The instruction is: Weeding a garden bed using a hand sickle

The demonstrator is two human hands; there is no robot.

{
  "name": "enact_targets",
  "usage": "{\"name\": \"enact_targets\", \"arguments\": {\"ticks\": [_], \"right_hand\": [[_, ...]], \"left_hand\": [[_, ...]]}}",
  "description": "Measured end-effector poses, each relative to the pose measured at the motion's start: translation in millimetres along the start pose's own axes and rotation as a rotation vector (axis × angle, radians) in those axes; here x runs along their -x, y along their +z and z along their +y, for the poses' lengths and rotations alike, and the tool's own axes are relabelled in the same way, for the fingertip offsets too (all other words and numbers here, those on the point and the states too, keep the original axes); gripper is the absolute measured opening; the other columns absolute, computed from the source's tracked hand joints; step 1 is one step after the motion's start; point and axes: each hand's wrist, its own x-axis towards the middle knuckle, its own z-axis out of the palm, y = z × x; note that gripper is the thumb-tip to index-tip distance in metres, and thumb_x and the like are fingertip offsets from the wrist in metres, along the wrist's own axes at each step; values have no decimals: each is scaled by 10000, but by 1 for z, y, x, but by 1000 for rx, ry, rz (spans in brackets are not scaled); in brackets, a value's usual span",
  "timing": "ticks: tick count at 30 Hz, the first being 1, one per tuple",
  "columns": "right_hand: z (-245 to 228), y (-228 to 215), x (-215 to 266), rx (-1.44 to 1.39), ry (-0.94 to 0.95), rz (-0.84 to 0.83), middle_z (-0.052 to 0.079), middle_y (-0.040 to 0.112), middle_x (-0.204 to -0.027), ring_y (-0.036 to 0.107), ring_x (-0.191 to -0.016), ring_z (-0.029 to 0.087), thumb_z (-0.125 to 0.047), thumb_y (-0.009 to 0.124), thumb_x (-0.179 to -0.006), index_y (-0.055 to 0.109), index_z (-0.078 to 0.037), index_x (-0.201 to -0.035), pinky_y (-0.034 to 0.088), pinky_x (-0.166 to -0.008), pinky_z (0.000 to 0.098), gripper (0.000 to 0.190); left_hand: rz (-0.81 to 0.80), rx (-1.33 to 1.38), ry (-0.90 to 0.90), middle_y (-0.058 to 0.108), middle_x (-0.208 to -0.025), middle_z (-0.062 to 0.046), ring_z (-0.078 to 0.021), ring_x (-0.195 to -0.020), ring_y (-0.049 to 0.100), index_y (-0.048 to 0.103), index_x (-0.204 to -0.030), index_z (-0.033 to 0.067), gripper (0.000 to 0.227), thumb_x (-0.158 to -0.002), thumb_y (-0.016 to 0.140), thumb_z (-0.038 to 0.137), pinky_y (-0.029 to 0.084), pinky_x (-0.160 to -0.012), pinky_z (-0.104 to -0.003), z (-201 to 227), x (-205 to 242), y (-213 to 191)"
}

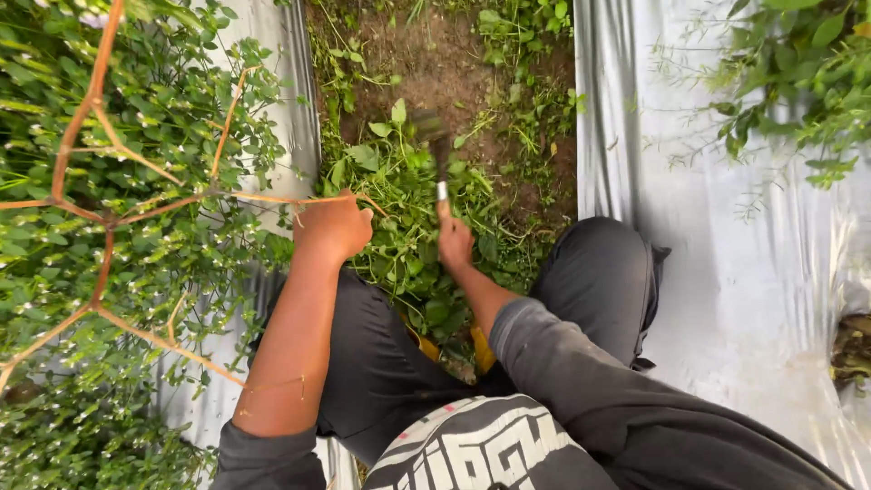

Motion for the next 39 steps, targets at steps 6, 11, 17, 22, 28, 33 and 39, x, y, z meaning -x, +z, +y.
{"name": "enact_targets", "arguments": {"ticks": [6,11,17,22,28,33,39], "right_hand": [[19,22,13,-31,-27,20,309,685,-1159,618,-1205,454,-512,344,-1014,702,12,-1174,477,-1046,544,655],[101,48,44,52,53,-93,187,734,-1057,657,-1126,403,-661,431,-970,717,-188,-1118,532,-960,515,573],[71,16,-9,-151,87,268,230,714,-1092,650,-1143,413,-509,396,-984,693,-103,-1085,498,-1005,539,513],[96,47,27,-97,193,240,259,684,-1205,621,-1208,425,-558,346,-1008,686,-61,-1177,474,-1060,531,626],[93,32,58,-87,184,178,197,738,-994,686,-1058,407,-644,462,-955,699,-124,-997,537,-902,509,574],[10,10,-10,-245,62,337,136,718,-883,699,-885,322,-591,513,-981,677,-156,-1000,556,-766,439,465],[-15,0,-34,-70,-142,78,247,720,-977,707,-963,402,-550,430,-1001,697,-9,-1106,551,-854,510,612]], "left_hand": [[-19,-2,-25,659,-1307,-309,-508,-1222,640,507,-1460,-3,627,-1055,369,455,482,-987,-675,-2,-20,2],[-34,13,-27,660,-1296,-299,-528,-1197,643,526,-1438,29,612,-1037,376,467,490,-926,-677,3,-35,1],[-37,17,-25,651,-1321,-294,-500,-1193,656,522,-1457,41,588,-1052,348,429,512,-954,-652,4,-27,-5],[-89,6,-37,613,-1410,-255,-476,-1303,591,504,-1447,74,602,-1044,335,489,449,-1058,-653,4,-30,-1],[-2,71,-1,652,-1334,-242,-432,-1280,618,565,-1380,62,542,-1039,364,432,499,-1032,-586,30,-6,-26],[243,67,50,619,-1303,-234,-445,-1254,596,622,-1292,67,451,-1026,483,403,519,-992,-571,11,-34,-3],[572,178,207,478,-1336,-260,-464,-1278,482,609,-1239,6,382,-1020,633,318,519,-956,-557,19,-6,-9]]}}
